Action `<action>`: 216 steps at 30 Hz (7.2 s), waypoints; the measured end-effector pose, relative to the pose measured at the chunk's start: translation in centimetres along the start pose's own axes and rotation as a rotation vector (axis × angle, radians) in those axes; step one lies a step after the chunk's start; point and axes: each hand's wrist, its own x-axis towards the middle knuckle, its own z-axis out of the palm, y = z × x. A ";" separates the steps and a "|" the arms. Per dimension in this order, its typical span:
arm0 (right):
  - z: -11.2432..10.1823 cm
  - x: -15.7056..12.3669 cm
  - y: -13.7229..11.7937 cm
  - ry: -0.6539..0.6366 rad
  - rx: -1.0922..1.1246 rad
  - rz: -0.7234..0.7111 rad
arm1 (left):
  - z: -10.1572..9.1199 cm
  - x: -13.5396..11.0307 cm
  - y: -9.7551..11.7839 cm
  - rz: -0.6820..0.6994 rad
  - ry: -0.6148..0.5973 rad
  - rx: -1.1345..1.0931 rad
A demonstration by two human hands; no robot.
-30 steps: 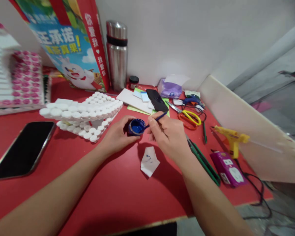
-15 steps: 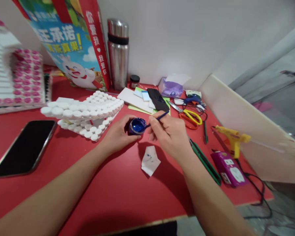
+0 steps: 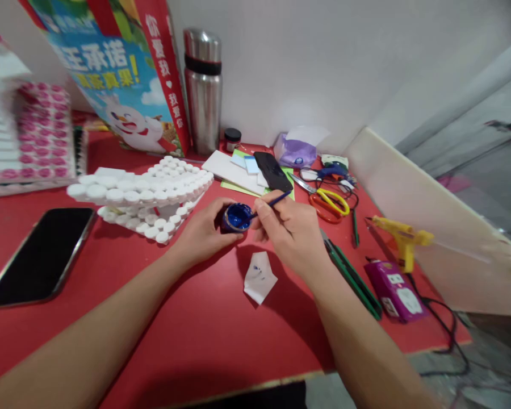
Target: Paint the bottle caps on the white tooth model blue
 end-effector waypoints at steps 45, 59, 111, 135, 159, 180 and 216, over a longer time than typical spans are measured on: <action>0.1 0.2 1.3 0.115 0.074 0.007 | 0.1 0.0 -0.2 0.007 0.014 0.000; 0.0 -0.1 0.4 0.121 -0.037 -0.022 | 0.1 0.0 -0.3 0.006 0.008 0.005; -0.4 -0.1 -0.3 0.088 -0.130 0.024 | -0.1 0.0 0.1 0.008 -0.004 -0.002; 0.3 0.2 0.3 0.019 0.178 0.044 | 0.1 0.0 -0.4 0.008 -0.013 -0.045; -0.1 0.4 0.8 0.172 -0.127 -0.040 | 0.1 0.1 -0.7 0.016 -0.011 -0.033; 0.1 0.1 0.1 0.024 0.041 0.063 | 0.0 0.0 -0.2 -0.001 -0.004 -0.018; -0.3 -0.1 0.3 0.139 -0.141 0.016 | 0.1 0.0 -0.2 0.008 -0.004 -0.012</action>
